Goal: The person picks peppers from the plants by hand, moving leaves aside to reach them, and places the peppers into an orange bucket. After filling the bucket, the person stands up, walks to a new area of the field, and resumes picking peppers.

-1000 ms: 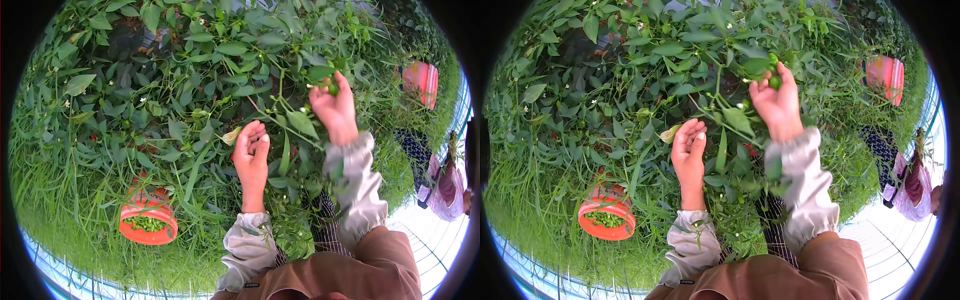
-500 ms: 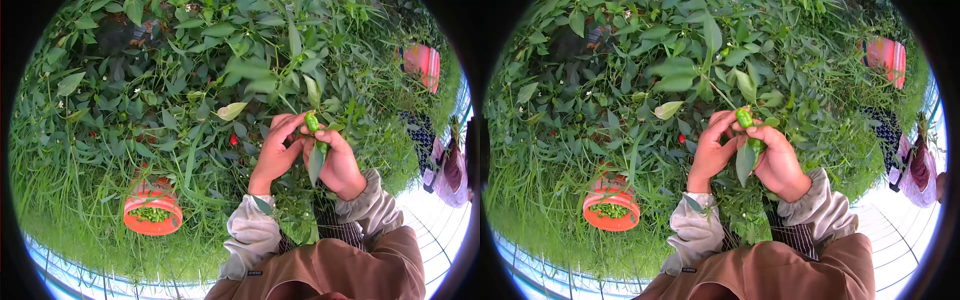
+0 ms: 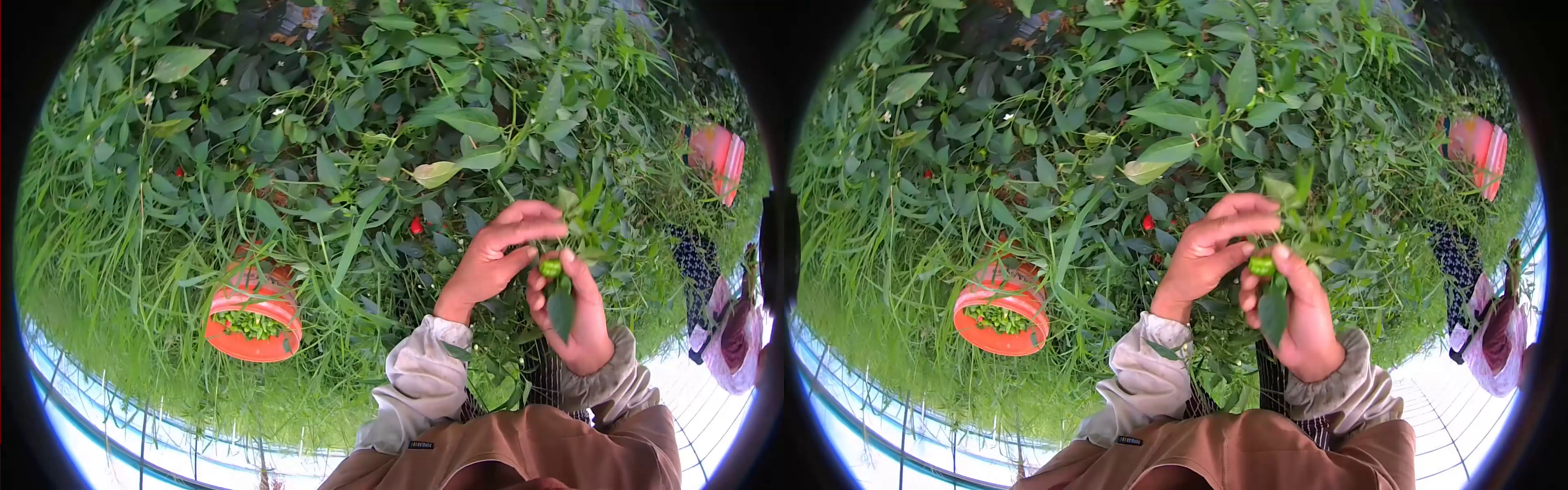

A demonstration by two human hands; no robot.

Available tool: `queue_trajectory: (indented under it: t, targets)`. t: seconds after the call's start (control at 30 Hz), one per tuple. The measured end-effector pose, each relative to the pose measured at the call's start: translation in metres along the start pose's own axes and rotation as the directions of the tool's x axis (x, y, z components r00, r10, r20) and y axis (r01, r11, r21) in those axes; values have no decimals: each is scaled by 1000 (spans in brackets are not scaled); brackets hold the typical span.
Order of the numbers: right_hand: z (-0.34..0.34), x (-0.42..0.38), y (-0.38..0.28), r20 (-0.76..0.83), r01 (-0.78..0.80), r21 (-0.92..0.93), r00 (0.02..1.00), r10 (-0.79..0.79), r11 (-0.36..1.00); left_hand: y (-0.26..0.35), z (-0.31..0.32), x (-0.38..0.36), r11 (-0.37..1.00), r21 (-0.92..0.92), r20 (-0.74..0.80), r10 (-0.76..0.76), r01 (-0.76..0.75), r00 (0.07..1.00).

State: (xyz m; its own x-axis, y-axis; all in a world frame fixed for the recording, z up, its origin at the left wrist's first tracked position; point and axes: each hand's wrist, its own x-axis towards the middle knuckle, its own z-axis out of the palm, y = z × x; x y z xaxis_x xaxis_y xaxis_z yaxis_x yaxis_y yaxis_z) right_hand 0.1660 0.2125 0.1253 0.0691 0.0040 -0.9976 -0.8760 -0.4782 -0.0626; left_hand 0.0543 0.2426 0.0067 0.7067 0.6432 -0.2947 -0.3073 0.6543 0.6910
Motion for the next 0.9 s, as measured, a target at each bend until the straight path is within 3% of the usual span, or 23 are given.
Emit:
queue_trajectory:
  t: [0.03,0.1,0.17,0.23,0.27,0.37,0.43,0.5,0.57,0.6,0.63,0.67,0.7,0.73,0.77,0.8,0.83,0.9]
  targets:
    - [3,-6,3,7,-2,-8,1000,2,1000,3,0,-1,1000,4,-8,7,-7,1000]
    - [9,-15,11,38,-32,-203,998,40,979,6,3,0,999,1,92,-50,50,995]
    - [3,-17,21,31,12,-244,1000,-5,970,2,4,-2,996,-33,125,-74,79,989]
    - [3,-18,23,1,-39,-72,999,39,997,0,1,-5,998,51,202,-52,43,978]
    - [9,-23,26,-105,-67,-2,992,67,998,-1,4,-7,996,83,190,-37,22,981]
    - [3,-31,29,-45,-203,101,977,209,974,-6,5,-15,988,156,285,-34,-11,958]
    - [2,-37,33,-88,-220,80,970,227,972,-12,7,-20,987,156,312,-23,-27,950]
    - [5,-42,34,-156,-225,-67,965,212,972,-12,6,-26,966,253,381,-147,49,913]
    - [6,-43,31,-188,-206,-94,964,185,974,-8,6,-29,962,271,391,-123,13,912]
    - [5,-43,28,-161,-151,-320,982,103,935,-5,7,-31,970,238,315,-127,52,941]
    - [4,-44,26,-115,-86,-527,993,30,846,-2,7,-33,976,200,237,-135,88,962]
    - [8,-42,22,-174,-102,-708,984,-33,699,-1,6,-35,983,172,205,-104,69,973]
    - [5,-38,18,-177,-107,-714,984,-31,692,-1,6,-38,984,166,197,-102,69,975]
    - [0,-33,15,159,214,-961,947,-280,177,-1,5,-40,984,163,133,-90,68,987]
    - [1,-28,13,553,413,-804,784,-282,-429,-2,4,-42,984,163,66,-78,66,995]
    - [15,-29,9,584,384,-732,779,-228,-563,-5,4,-46,987,127,14,-103,100,995]
    - [22,-26,7,590,393,-723,779,-212,-569,-6,5,-49,987,127,-3,-100,99,995]
    - [36,-16,4,513,503,-856,855,-72,-121,-6,-4,-55,999,-13,-122,31,-33,992]
